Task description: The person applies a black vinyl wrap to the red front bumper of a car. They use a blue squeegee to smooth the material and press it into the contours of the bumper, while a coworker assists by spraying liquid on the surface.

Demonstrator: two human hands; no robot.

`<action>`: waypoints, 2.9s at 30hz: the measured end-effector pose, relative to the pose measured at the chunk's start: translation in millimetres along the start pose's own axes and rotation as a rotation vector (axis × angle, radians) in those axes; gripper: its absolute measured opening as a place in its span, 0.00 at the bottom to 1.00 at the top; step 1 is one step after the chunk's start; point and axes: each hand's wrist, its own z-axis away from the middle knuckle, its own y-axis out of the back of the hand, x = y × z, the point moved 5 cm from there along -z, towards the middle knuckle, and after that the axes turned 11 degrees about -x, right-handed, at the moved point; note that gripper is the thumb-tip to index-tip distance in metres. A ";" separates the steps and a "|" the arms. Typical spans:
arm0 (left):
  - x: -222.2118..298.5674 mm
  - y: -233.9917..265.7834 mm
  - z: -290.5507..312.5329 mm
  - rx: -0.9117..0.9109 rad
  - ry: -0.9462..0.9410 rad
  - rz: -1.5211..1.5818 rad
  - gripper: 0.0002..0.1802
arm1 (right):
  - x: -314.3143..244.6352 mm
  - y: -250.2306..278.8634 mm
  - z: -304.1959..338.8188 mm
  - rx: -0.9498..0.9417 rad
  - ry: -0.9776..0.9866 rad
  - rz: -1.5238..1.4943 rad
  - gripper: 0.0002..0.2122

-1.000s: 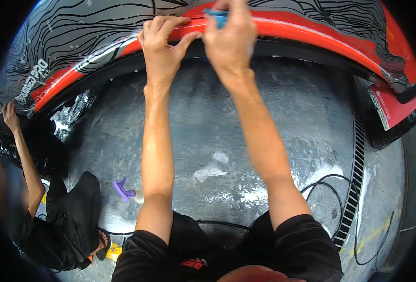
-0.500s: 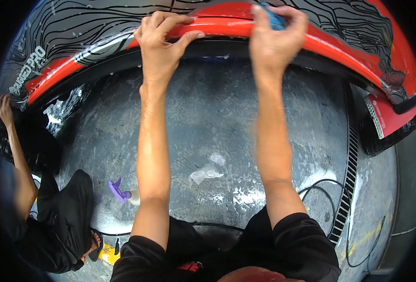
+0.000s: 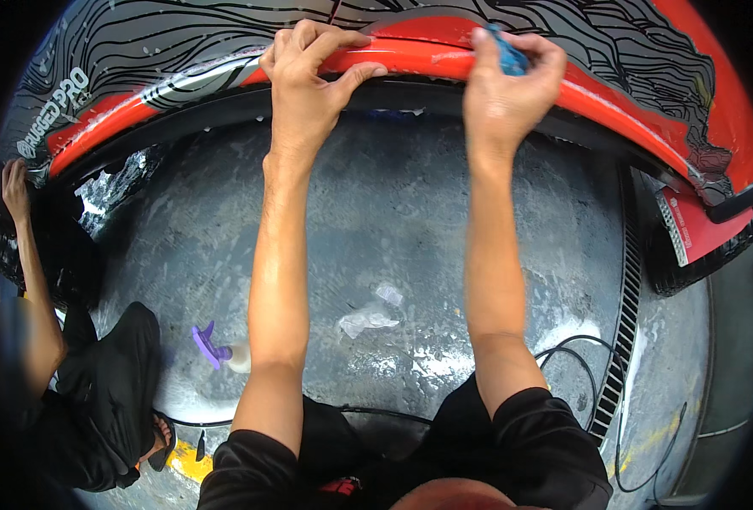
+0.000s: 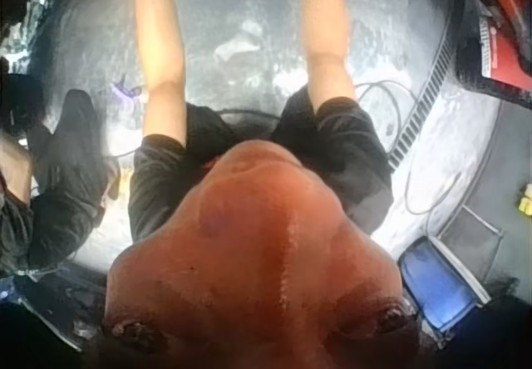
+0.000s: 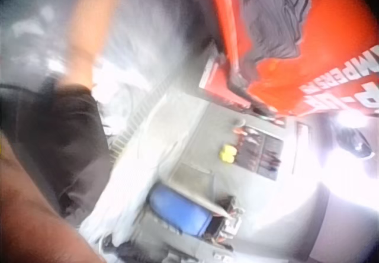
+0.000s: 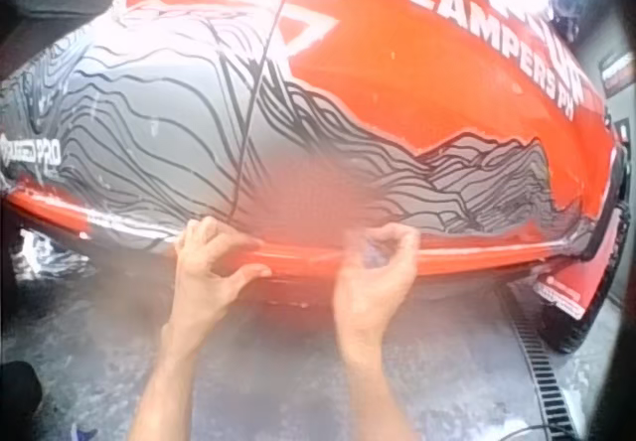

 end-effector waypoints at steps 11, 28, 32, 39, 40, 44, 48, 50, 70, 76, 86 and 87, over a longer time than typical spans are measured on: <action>-0.7 3.9 7.2 0.088 -0.010 0.040 0.41 | -27.6 -25.1 11.2 -0.210 0.076 0.102 0.11; -3.7 15.3 5.0 0.029 0.070 -0.016 0.34 | 36.1 90.1 -31.6 -0.212 0.187 0.223 0.11; -2.7 18.3 5.3 0.008 0.057 -0.039 0.34 | 64.0 131.8 -45.7 -0.149 0.154 0.129 0.13; 1.1 16.8 2.0 -0.001 0.070 -0.045 0.33 | 92.2 183.7 -60.7 0.128 0.052 0.126 0.13; 2.1 13.0 0.9 0.003 0.067 -0.040 0.33 | 88.5 175.7 -58.7 0.146 0.043 0.130 0.13; -4.6 12.7 4.9 0.049 0.052 -0.049 0.23 | 53.2 124.7 -46.8 0.058 0.152 0.231 0.11; -8.2 10.6 4.9 0.101 0.041 -0.071 0.15 | 61.2 135.5 -51.1 -0.055 0.164 0.215 0.11; -8.2 10.0 6.9 0.111 0.043 -0.081 0.14 | 74.7 167.9 -57.0 -0.056 0.057 0.240 0.12; -6.8 4.8 4.5 0.163 0.068 -0.087 0.09 | 36.8 182.6 -133.0 -0.013 0.016 0.191 0.11; -6.3 5.2 4.5 0.178 0.060 -0.089 0.08 | 23.8 163.5 -114.4 -0.074 0.098 0.347 0.09; -11.7 3.2 6.4 0.180 0.076 -0.032 0.08 | 16.9 170.5 -125.4 0.038 0.101 0.312 0.09; -11.0 2.5 6.1 0.181 0.077 -0.023 0.08 | 21.8 167.0 -122.4 -0.019 0.169 0.335 0.09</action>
